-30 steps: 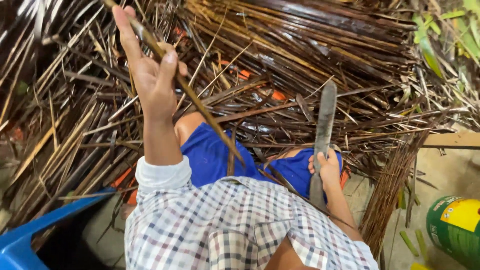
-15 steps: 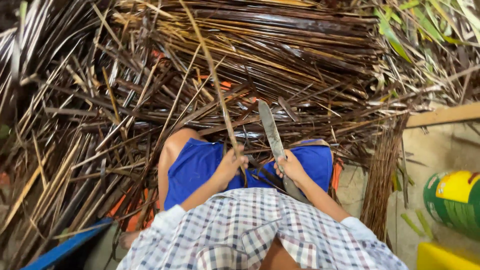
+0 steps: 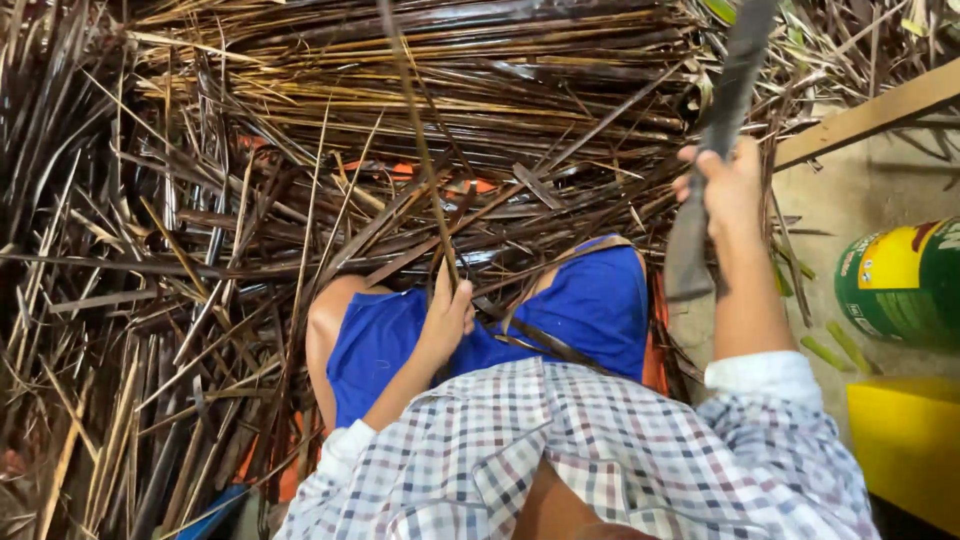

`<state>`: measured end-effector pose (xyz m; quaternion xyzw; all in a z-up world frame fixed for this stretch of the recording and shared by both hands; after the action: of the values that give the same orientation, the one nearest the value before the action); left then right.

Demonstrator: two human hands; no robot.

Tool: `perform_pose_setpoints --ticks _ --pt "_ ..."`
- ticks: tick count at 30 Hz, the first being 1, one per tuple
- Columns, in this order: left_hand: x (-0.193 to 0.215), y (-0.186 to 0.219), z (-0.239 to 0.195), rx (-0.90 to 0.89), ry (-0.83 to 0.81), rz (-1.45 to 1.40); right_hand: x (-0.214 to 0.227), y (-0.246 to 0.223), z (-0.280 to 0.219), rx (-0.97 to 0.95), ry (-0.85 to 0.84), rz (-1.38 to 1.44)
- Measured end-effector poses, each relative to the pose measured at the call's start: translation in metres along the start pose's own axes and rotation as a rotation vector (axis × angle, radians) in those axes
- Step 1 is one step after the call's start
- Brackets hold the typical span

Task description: The person sits on the floor surrounded by dried plant material and uses a large knife to cut individual stems into smaller pieces. The person repeatedly picks up stems, positions them against the knife, and slices them, adding the cut pieces to a growing pile.

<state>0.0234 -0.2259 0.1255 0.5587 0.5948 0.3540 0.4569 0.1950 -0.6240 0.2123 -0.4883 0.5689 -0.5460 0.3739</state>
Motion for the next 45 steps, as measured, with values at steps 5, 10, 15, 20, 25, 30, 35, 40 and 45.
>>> perform_pose_setpoints --ticks 5,10,15,20,25,30,35,40,45 --pt "0.000 0.023 0.023 -0.067 0.027 0.049 -0.001 0.010 -0.003 0.021 -0.024 0.127" --pt "-0.013 0.011 0.049 0.034 0.037 -0.067 -0.055 0.062 -0.075 0.033 -0.243 0.209" --pt "-0.043 -0.020 0.061 -0.068 -0.046 0.109 -0.127 0.082 -0.164 -0.200 -0.681 0.373" --pt "-0.043 -0.003 0.056 -0.214 0.008 0.272 -0.171 0.079 -0.190 -0.323 -0.931 0.313" --pt "-0.020 -0.005 0.045 -0.273 0.065 0.302 -0.192 0.059 -0.200 -0.305 -1.052 0.265" --pt "-0.014 -0.013 0.035 -0.320 0.051 0.367 -0.202 0.069 -0.210 -0.463 -1.182 0.303" --pt "-0.015 -0.020 0.035 -0.353 0.016 0.408 -0.201 0.091 -0.201 -0.553 -1.154 0.410" --pt "-0.014 -0.023 0.042 -0.380 0.023 0.444 -0.198 0.123 -0.193 -0.577 -1.159 0.483" --pt "-0.019 -0.019 0.056 -0.455 0.048 0.499 -0.203 0.124 -0.182 -0.532 -1.103 0.548"
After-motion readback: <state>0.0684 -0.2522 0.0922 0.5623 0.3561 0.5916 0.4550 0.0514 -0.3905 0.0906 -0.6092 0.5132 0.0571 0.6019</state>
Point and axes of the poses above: each hand's wrist, its own z-axis towards the middle knuckle, its own x-axis out of the back of the hand, y = z × x, the point moved 7 cm from there along z, towards the middle knuckle, and after that the axes turned 3 degrees about -z, right-handed, at the moved point
